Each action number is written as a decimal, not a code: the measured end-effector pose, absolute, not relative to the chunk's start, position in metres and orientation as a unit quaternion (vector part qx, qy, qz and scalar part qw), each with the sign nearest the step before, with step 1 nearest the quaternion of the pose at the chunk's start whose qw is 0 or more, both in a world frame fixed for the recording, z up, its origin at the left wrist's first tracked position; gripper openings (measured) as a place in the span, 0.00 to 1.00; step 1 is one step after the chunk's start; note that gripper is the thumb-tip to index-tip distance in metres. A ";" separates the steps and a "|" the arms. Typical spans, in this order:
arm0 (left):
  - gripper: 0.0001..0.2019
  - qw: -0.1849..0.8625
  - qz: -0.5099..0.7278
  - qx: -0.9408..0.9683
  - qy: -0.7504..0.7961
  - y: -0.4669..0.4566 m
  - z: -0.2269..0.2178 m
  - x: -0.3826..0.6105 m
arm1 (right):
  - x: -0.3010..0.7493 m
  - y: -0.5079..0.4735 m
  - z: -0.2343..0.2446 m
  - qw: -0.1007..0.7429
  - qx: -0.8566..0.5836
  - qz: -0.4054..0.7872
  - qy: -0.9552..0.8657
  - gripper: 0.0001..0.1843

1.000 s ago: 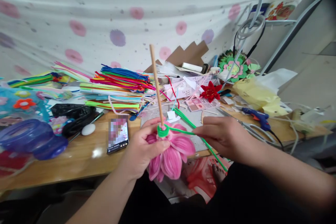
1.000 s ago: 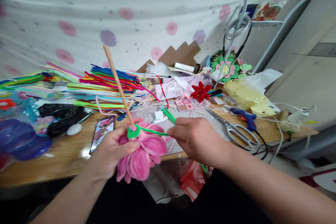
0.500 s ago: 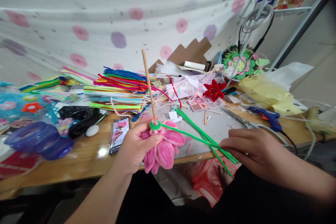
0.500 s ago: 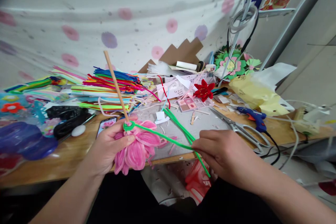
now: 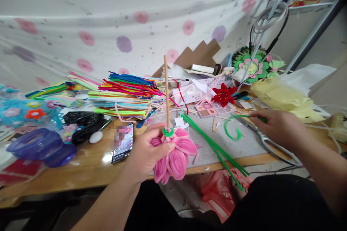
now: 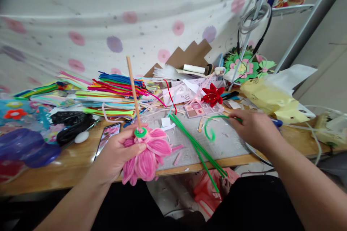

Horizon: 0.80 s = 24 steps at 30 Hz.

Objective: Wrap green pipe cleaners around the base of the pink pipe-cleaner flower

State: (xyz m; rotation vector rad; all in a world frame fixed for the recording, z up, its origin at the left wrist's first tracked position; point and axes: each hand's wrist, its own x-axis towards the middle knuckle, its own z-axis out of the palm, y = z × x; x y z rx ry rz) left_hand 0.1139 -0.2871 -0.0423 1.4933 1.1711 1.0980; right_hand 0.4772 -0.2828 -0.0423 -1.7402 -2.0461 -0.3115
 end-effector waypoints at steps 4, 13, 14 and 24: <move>0.11 0.381 0.407 0.677 0.481 -0.286 -0.041 0.134 | 0.423 -0.269 -0.034 0.259 -0.542 -0.082 -0.795 0.13; 0.10 0.295 0.346 0.748 0.484 -0.282 -0.043 0.175 | 0.344 -0.280 -0.046 0.485 -0.418 0.411 -0.649 0.06; 0.10 0.294 0.342 0.750 0.484 -0.281 -0.044 0.178 | 0.345 -0.280 -0.049 0.500 -0.413 0.409 -0.642 0.05; 0.17 0.325 0.356 0.733 0.479 -0.284 -0.045 0.188 | 0.358 -0.277 -0.055 0.465 -0.403 0.383 -0.689 0.05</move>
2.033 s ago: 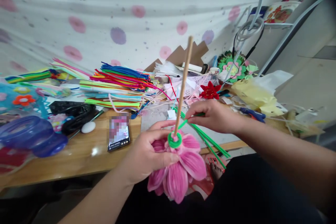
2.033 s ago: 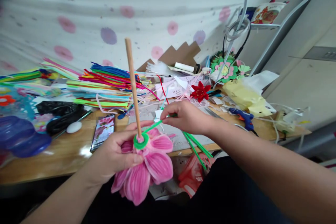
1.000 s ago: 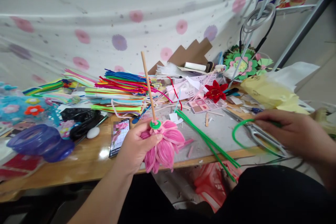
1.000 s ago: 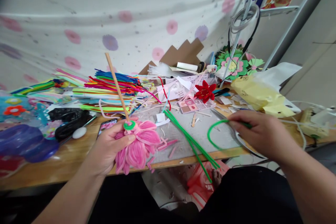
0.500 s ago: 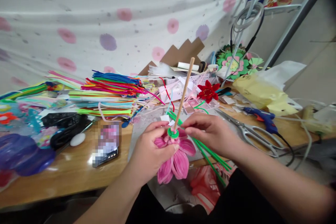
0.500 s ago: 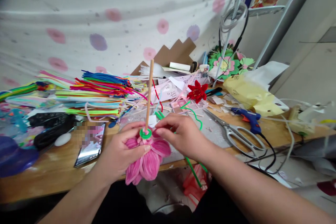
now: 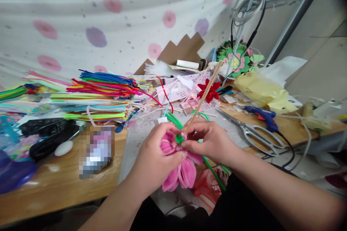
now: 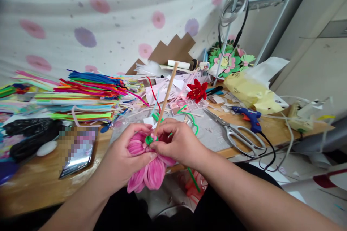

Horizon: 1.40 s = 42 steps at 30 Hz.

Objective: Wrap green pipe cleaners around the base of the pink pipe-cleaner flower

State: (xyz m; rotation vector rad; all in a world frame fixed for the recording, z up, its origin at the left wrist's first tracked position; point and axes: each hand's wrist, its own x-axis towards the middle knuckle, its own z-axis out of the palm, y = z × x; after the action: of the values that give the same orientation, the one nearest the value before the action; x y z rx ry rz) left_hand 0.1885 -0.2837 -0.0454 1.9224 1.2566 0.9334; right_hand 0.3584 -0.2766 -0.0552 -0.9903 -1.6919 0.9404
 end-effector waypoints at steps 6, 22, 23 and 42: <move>0.13 0.377 0.398 0.711 0.440 -0.281 -0.052 0.182 | 0.362 -0.279 -0.054 0.469 -0.385 0.356 -0.711 0.06; 0.11 0.505 0.449 0.619 0.400 -0.283 -0.058 0.183 | 0.359 -0.285 -0.050 0.454 -0.379 0.286 -0.754 0.07; 0.12 0.524 0.454 0.598 0.401 -0.282 -0.059 0.182 | 0.360 -0.286 -0.049 0.449 -0.377 0.283 -0.759 0.08; 0.06 0.401 0.497 0.653 0.407 -0.286 -0.058 0.191 | 0.356 -0.283 -0.048 0.537 -0.408 0.349 -0.651 0.03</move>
State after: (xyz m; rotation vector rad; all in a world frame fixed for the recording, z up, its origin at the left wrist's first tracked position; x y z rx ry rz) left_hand 0.1906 -0.2859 -0.0579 1.6524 1.0280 1.2566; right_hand 0.3563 -0.2829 -0.0480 -0.9719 -1.5485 0.8302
